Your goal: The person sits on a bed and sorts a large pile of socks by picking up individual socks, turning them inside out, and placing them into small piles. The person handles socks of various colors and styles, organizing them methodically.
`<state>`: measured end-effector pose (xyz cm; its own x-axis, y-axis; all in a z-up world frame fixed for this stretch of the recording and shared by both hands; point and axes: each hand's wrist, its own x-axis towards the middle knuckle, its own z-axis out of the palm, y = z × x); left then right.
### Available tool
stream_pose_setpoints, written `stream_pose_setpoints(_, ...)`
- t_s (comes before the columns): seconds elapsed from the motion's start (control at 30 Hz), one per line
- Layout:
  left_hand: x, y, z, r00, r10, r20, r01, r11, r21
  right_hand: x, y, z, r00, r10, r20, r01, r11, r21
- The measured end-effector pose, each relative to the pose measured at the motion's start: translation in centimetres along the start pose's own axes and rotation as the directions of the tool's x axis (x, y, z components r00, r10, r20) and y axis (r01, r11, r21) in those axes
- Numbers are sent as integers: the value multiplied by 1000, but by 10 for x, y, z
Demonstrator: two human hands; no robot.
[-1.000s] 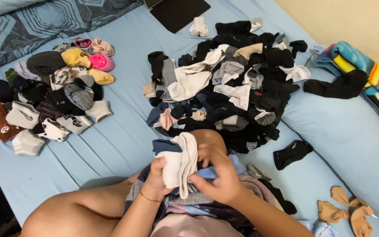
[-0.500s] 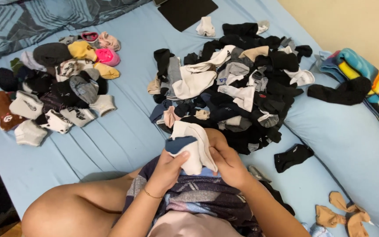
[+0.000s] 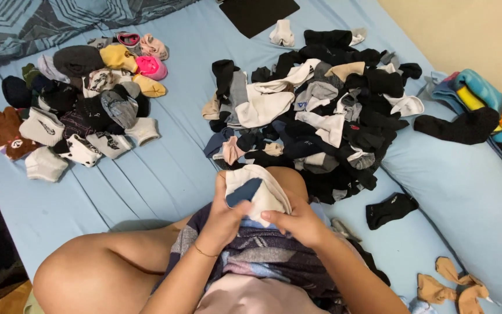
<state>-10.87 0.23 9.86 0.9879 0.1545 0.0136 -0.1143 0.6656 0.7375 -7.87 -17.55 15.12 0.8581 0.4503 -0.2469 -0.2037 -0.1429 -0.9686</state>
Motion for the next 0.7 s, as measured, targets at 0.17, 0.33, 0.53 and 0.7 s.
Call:
stream_pose_setpoints(0.17,12,24,-2,999,19,44,-14,993,-119,4,16,-12,1000,-24,20,19,978,209)
stream_pose_setpoints(0.33,9,26,5,958,-280,67,276,959,60,4,8,-18,997,63,38,-72,925,373)
stream_pose_setpoints(0.53,5,23,10,879,-446,167,465,879,-102,15,55,-46,993,-5,122,-38,935,353)
stream_pose_setpoints(0.7,4,23,-2,936,-328,125,302,934,192,6,-2,-30,987,-71,-142,71,997,-5)
